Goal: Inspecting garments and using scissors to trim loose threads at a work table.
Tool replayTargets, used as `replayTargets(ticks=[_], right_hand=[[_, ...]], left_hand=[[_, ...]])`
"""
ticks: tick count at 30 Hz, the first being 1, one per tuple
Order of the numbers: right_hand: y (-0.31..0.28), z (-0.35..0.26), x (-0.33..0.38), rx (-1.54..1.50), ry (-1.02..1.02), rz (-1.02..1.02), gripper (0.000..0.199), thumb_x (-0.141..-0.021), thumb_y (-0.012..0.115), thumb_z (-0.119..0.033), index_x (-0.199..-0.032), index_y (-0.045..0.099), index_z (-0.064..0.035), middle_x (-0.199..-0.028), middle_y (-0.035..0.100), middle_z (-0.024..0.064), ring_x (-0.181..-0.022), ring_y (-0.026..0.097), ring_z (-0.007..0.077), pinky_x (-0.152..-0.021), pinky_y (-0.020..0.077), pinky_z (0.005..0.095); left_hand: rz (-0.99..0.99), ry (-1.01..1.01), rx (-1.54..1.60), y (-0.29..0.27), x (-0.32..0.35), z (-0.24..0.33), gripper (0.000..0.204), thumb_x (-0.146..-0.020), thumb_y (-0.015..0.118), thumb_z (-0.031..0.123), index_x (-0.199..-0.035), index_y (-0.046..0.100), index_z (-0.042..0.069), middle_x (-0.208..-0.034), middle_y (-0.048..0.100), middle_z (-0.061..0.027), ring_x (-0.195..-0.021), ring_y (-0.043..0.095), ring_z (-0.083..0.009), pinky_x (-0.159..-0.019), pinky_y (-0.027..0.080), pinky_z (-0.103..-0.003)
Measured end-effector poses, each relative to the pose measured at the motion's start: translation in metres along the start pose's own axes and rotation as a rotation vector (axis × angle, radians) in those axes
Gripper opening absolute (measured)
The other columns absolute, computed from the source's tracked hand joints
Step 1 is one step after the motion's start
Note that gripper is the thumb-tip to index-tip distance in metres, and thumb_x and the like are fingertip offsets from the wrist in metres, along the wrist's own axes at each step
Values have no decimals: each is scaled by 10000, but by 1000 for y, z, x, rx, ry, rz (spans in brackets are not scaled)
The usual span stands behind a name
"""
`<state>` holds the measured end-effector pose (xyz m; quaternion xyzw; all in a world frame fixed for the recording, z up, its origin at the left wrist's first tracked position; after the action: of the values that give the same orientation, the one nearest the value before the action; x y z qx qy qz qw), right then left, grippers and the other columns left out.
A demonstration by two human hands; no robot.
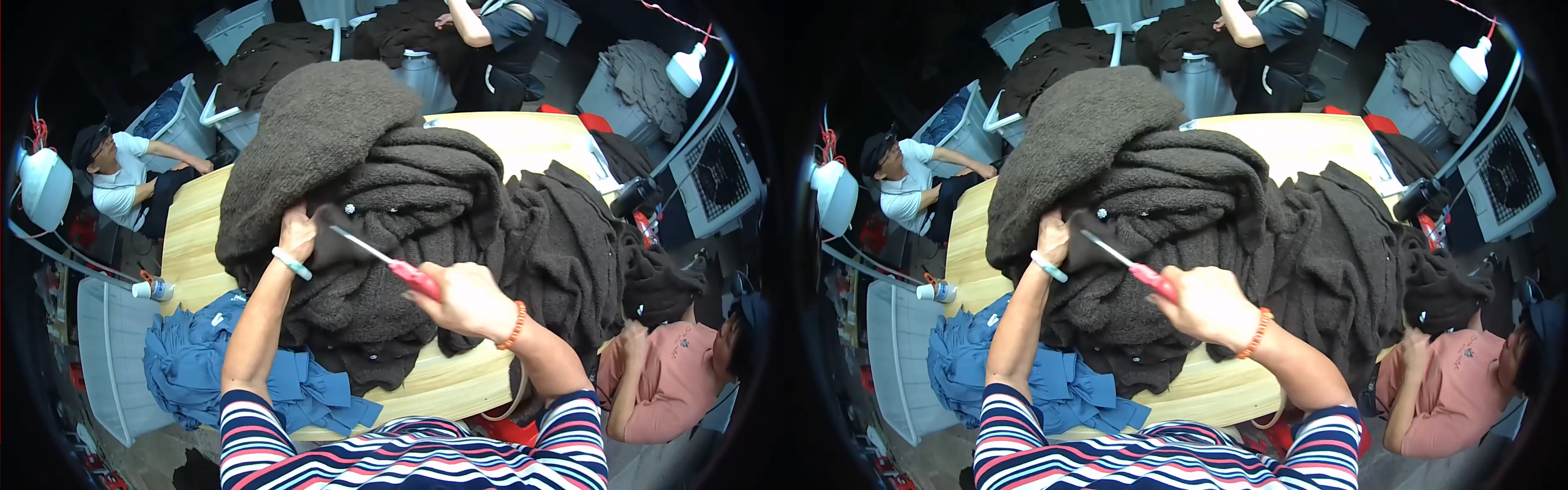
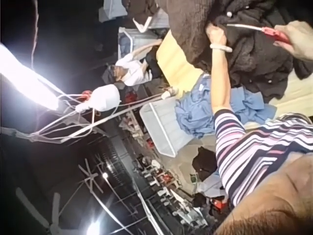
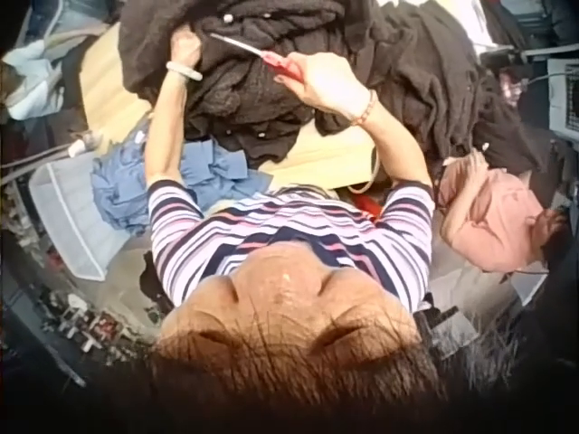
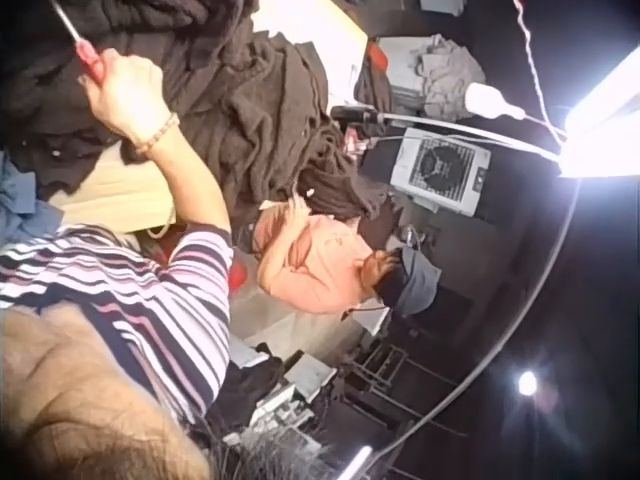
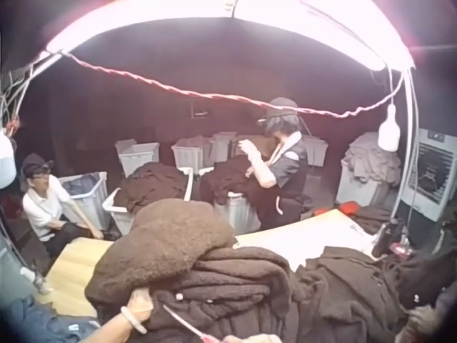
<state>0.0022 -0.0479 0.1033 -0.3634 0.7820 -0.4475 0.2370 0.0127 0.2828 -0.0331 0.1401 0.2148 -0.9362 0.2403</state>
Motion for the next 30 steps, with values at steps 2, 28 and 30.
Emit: replayTargets(ticks=[2, 28, 30], right_hand=[[1, -1, -7, -58, 6, -21, 298, -889, 629, -347, -915, 610, -51, -672, 638, 187, -686, 663, 376, -655, 525, 460], [25, 229, 203, -215, 169, 671, 402, -894, 608, -310, -1132, 563, 10, -816, 655, 233, -797, 668, 380, -735, 524, 430], [-10, 295, 263, -221, 394, 687, 415, -897, 607, -312, -1154, 555, 10, -842, 656, 239, -819, 665, 385, -749, 520, 434]], left_hand=[[-173, -125, 58, 5, 7, 25, 227, -864, 661, 121, -999, 671, -61, -944, 721, -134, -900, 665, -188, -818, 504, -316], [-562, 678, 371, 267, 158, 307, 295, -577, 707, 41, -816, 534, 43, -828, 507, -128, -787, 527, -336, -708, 445, -433], [-519, 739, 487, 290, 156, 335, 267, -618, 694, 40, -834, 538, 41, -877, 504, -128, -855, 523, -319, -744, 435, -412]])
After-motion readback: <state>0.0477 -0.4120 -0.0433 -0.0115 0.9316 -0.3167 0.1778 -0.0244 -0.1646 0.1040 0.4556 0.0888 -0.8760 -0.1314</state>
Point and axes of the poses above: each hand's wrist, its own x-axis away from the middle knuckle, its own y-axis out of the palm, z = x × y, the point moved 1 cm from there along -x, towards the middle knuckle
